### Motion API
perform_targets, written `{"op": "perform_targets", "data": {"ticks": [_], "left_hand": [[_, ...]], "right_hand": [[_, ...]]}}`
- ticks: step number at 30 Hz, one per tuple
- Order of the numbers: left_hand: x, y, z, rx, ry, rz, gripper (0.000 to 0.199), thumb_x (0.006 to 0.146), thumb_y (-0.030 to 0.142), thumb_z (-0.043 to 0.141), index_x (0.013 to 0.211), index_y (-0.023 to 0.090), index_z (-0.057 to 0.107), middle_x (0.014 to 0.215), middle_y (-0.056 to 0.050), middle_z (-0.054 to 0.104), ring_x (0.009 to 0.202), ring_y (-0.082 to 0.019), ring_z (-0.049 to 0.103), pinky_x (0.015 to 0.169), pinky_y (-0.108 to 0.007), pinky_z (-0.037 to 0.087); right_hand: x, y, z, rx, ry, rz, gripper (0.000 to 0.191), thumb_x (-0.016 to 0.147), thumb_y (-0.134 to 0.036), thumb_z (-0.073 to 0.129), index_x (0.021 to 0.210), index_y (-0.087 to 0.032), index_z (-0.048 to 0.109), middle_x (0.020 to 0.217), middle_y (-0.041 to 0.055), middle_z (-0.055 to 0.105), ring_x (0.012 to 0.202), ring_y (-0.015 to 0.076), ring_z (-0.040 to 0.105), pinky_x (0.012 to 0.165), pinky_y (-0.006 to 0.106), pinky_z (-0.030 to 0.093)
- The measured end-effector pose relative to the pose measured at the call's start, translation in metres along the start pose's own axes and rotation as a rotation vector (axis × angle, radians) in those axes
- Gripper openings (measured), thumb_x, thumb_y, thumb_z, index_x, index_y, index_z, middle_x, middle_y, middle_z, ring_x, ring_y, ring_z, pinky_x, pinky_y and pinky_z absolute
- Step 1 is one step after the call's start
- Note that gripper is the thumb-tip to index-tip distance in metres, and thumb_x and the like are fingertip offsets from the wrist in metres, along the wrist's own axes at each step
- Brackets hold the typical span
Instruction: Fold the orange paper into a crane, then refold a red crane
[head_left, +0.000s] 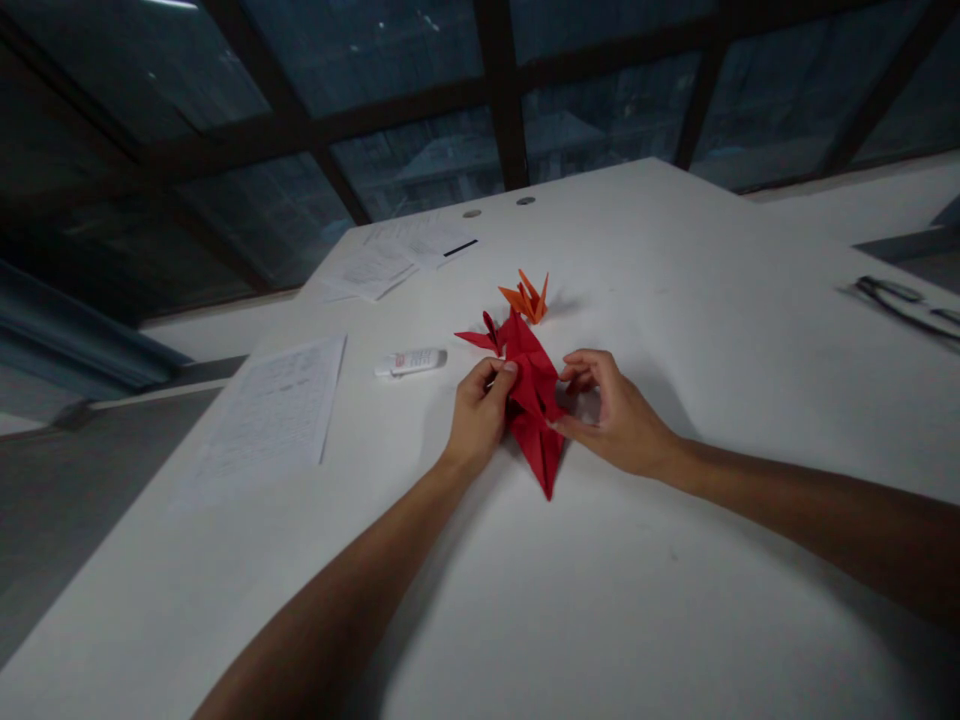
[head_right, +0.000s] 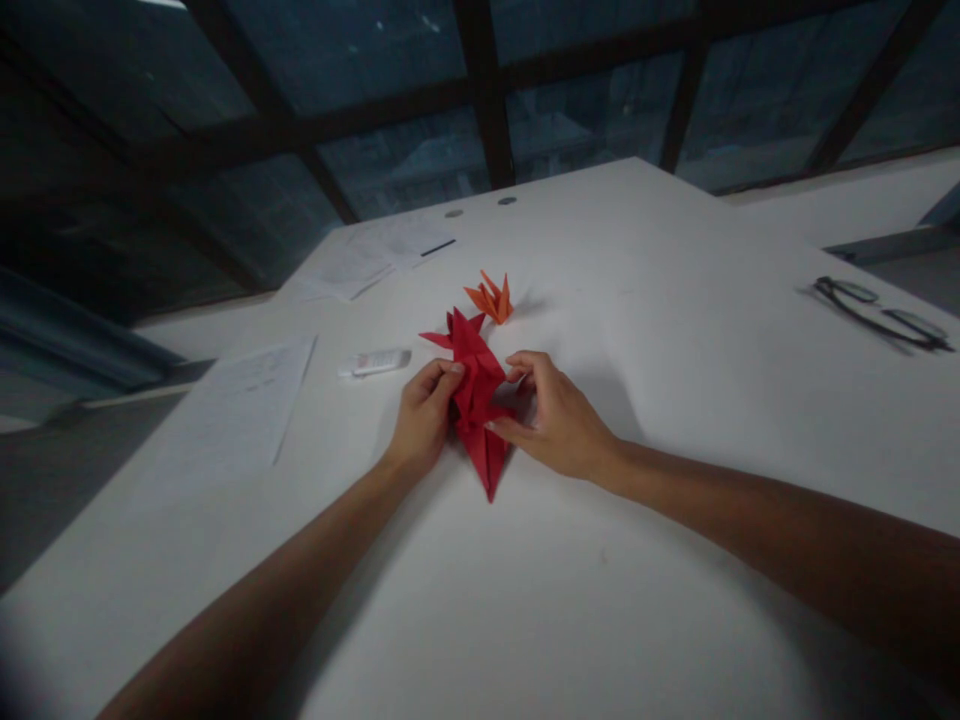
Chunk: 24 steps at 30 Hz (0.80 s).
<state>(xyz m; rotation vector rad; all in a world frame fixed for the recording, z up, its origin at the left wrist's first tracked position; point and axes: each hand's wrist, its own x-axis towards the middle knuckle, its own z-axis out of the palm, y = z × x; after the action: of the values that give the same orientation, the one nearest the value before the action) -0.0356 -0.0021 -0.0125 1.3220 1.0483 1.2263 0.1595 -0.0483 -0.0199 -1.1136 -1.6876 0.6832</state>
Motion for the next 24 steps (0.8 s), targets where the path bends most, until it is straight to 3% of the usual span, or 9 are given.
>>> {"op": "perform_targets", "data": {"ticks": [2, 4, 8, 11, 15, 17, 19, 22, 24], "left_hand": [[0.000, -0.001, 0.000, -0.019, -0.039, -0.027, 0.035, 0.088, 0.050, 0.071, 0.080, 0.019, 0.058, 0.065, 0.004, 0.052, 0.057, -0.010, 0.044, 0.054, -0.022, 0.035], [0.001, -0.002, -0.001, -0.051, -0.058, -0.033, 0.034, 0.089, 0.048, 0.071, 0.079, 0.019, 0.057, 0.066, 0.004, 0.052, 0.058, -0.010, 0.045, 0.055, -0.022, 0.037], [0.006, -0.006, -0.003, -0.142, -0.020, -0.022, 0.028, 0.090, 0.042, 0.070, 0.081, 0.019, 0.057, 0.072, 0.003, 0.054, 0.063, -0.010, 0.050, 0.060, -0.022, 0.041], [0.007, -0.006, -0.004, -0.221, 0.013, -0.021, 0.022, 0.090, 0.040, 0.069, 0.095, 0.021, 0.058, 0.086, 0.001, 0.060, 0.067, -0.010, 0.055, 0.066, -0.023, 0.047], [-0.002, 0.000, -0.002, -0.115, -0.009, 0.109, 0.044, 0.087, 0.048, 0.074, 0.121, 0.028, 0.054, 0.125, -0.005, 0.060, 0.084, -0.014, 0.062, 0.075, -0.028, 0.053], [-0.007, 0.002, 0.000, -0.032, -0.071, 0.146, 0.058, 0.081, 0.045, 0.082, 0.127, 0.030, 0.050, 0.133, -0.006, 0.057, 0.085, -0.013, 0.063, 0.074, -0.028, 0.053], [-0.009, 0.004, 0.002, -0.001, -0.131, 0.099, 0.058, 0.078, 0.042, 0.085, 0.123, 0.029, 0.051, 0.127, -0.005, 0.059, 0.078, -0.011, 0.061, 0.069, -0.026, 0.052], [-0.008, 0.004, 0.003, 0.054, -0.151, 0.043, 0.035, 0.083, 0.044, 0.079, 0.098, 0.021, 0.057, 0.092, 0.000, 0.064, 0.068, -0.010, 0.056, 0.064, -0.023, 0.046], [-0.005, 0.003, 0.002, 0.101, -0.136, 0.073, 0.031, 0.087, 0.045, 0.076, 0.084, 0.018, 0.059, 0.076, 0.001, 0.060, 0.066, -0.011, 0.054, 0.064, -0.023, 0.044]], "right_hand": [[0.004, 0.000, -0.001, 0.024, 0.033, 0.065, 0.028, 0.086, -0.031, 0.075, 0.108, -0.026, 0.058, 0.103, 0.0052, 0.068, 0.093, 0.0232, 0.065, 0.084, 0.039, 0.052], [0.008, 0.002, -0.003, 0.066, 0.054, 0.116, 0.013, 0.090, -0.031, 0.070, 0.093, -0.025, 0.059, 0.092, 0.0027, 0.069, 0.085, 0.0209, 0.064, 0.079, 0.036, 0.051], [0.012, 0.012, -0.003, 0.170, 0.062, 0.144, 0.012, 0.091, -0.032, 0.067, 0.088, -0.023, 0.060, 0.083, 0.0000, 0.066, 0.077, 0.0182, 0.062, 0.073, 0.033, 0.049], [0.012, 0.018, 0.000, 0.226, 0.094, 0.149, 0.013, 0.092, -0.033, 0.066, 0.089, -0.023, 0.059, 0.084, -0.0001, 0.066, 0.075, 0.0174, 0.060, 0.071, 0.032, 0.048], [0.011, 0.017, 0.000, 0.213, 0.108, 0.129, 0.012, 0.091, -0.031, 0.067, 0.088, -0.023, 0.058, 0.082, -0.0008, 0.065, 0.074, 0.0166, 0.060, 0.069, 0.031, 0.047], [0.011, 0.013, -0.001, 0.182, 0.076, 0.102, 0.009, 0.091, -0.028, 0.066, 0.088, -0.023, 0.059, 0.083, -0.0009, 0.066, 0.075, 0.0164, 0.060, 0.072, 0.031, 0.047], [0.011, 0.009, -0.002, 0.141, 0.039, 0.086, 0.006, 0.091, -0.026, 0.065, 0.089, -0.023, 0.060, 0.085, -0.0009, 0.067, 0.077, 0.0167, 0.061, 0.074, 0.031, 0.048], [0.010, 0.005, -0.004, 0.067, 0.013, 0.085, 0.006, 0.089, -0.023, 0.066, 0.087, -0.023, 0.060, 0.086, -0.0004, 0.067, 0.081, 0.0181, 0.062, 0.076, 0.033, 0.048], [0.010, 0.005, -0.004, 0.060, 0.010, 0.082, 0.008, 0.087, -0.022, 0.066, 0.084, -0.023, 0.059, 0.088, 0.0002, 0.068, 0.084, 0.0191, 0.063, 0.080, 0.034, 0.048]]}}
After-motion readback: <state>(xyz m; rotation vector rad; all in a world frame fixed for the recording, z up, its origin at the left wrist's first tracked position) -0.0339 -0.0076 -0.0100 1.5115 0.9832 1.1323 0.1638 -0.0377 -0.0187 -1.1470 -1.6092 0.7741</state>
